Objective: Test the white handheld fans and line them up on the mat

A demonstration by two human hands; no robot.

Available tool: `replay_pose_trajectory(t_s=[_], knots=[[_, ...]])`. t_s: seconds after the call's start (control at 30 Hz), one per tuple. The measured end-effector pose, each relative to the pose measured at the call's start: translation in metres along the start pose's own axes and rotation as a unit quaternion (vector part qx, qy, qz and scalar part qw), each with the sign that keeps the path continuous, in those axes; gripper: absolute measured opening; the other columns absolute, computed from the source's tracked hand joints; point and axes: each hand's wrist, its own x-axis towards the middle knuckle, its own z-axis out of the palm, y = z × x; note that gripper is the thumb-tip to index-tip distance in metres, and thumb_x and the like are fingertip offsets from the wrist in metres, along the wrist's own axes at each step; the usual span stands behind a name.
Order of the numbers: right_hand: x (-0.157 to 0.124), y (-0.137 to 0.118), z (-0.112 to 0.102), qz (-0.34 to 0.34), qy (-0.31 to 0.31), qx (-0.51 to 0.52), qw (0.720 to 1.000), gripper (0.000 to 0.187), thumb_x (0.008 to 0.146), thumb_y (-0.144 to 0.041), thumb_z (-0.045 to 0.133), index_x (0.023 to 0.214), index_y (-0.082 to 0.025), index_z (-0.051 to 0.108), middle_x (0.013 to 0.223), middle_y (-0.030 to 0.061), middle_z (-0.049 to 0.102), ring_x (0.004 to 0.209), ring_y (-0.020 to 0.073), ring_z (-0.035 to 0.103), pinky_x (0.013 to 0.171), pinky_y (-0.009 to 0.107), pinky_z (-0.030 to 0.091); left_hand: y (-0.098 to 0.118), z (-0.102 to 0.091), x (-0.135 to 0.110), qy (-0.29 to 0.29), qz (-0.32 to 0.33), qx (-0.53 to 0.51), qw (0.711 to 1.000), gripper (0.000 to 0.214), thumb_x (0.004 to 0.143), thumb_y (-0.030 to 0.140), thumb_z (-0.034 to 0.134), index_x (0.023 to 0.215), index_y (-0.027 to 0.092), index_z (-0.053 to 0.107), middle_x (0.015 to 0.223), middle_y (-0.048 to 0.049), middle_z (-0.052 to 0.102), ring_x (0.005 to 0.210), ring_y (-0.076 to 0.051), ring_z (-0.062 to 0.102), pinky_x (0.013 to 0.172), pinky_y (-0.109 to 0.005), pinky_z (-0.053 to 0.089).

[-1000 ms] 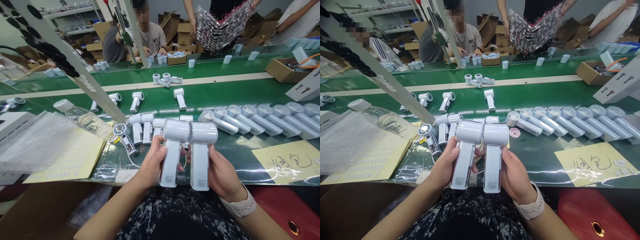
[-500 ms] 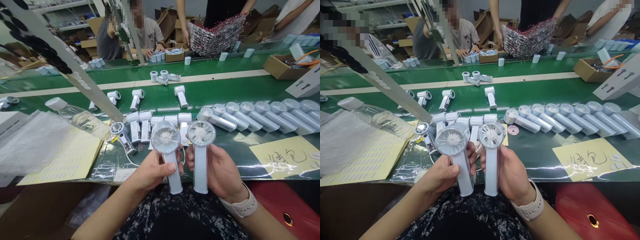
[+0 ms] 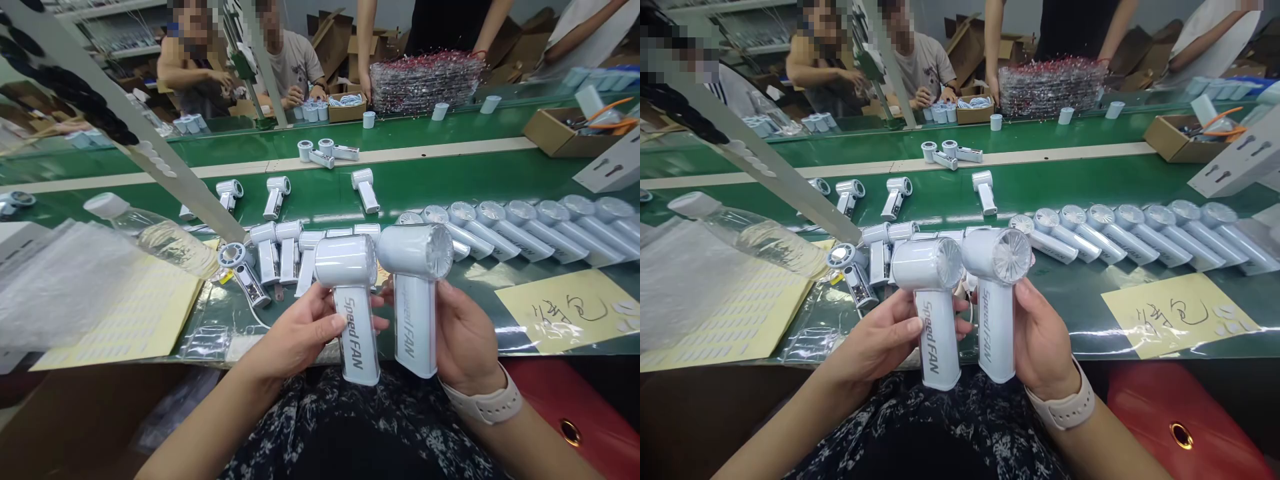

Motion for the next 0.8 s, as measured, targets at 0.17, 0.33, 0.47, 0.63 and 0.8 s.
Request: replay_pose_trajectory(t_s=[0.17, 0.33, 0.47, 0.63, 0.8], knots=[[0.002, 0.002, 0.004, 0.019, 0.04, 0.002, 0.999, 0.038, 0.088, -0.042, 0.064, 0.124, -0.032, 0.064, 0.094, 0.0032, 0.076, 0.082, 0.0232, 0.071, 0.067, 0.037, 0.061, 0.0, 0.0, 0.003, 0.019, 0.017, 0.018, 1.0, 0.051, 0.08, 0.035, 0.078, 0.126, 0.024, 0.058, 0.118, -0.0103, 0.073, 0.096, -0.026, 0.075, 0.084, -0.039, 0.06], [0.002, 0.004, 0.009, 0.046, 0.083, -0.009, 0.996, 0.036, 0.092, -0.039, 0.061, 0.125, -0.027, 0.063, 0.085, 0.0047, 0.076, 0.067, 0.0201, 0.069, 0.062, 0.034, 0.06, -0.002, -0.002, 0.007, 0.034, 0.014, 0.028, 0.999, 0.051, 0.077, 0.038, 0.081, 0.121, 0.023, 0.059, 0.121, -0.0119, 0.073, 0.095, -0.026, 0.075, 0.086, -0.04, 0.059], [0.002, 0.006, 0.01, 0.055, 0.102, -0.003, 0.993, 0.032, 0.091, -0.035, 0.062, 0.121, -0.025, 0.066, 0.084, 0.0056, 0.076, 0.067, 0.0202, 0.069, 0.06, 0.033, 0.06, -0.002, -0.004, 0.009, 0.035, 0.006, 0.049, 0.998, 0.054, 0.075, 0.042, 0.081, 0.12, 0.022, 0.058, 0.124, -0.0144, 0.072, 0.098, -0.027, 0.075, 0.087, -0.042, 0.059], [0.002, 0.008, 0.009, 0.049, 0.118, -0.001, 0.992, 0.028, 0.088, -0.03, 0.062, 0.115, -0.024, 0.069, 0.081, 0.0034, 0.074, 0.066, 0.0199, 0.066, 0.057, 0.032, 0.058, -0.002, -0.005, 0.01, 0.047, 0.0, 0.064, 0.997, 0.057, 0.073, 0.044, 0.082, 0.119, 0.022, 0.057, 0.122, -0.0151, 0.072, 0.098, -0.028, 0.074, 0.085, -0.042, 0.06], [0.002, 0.008, 0.009, 0.054, 0.128, -0.005, 0.99, 0.029, 0.088, -0.028, 0.058, 0.114, -0.021, 0.069, 0.087, 0.0061, 0.075, 0.075, 0.0216, 0.068, 0.064, 0.034, 0.059, -0.003, -0.007, 0.008, 0.045, -0.003, 0.068, 0.997, 0.061, 0.073, 0.045, 0.082, 0.122, 0.021, 0.056, 0.122, -0.0157, 0.072, 0.102, -0.029, 0.073, 0.086, -0.043, 0.06]])
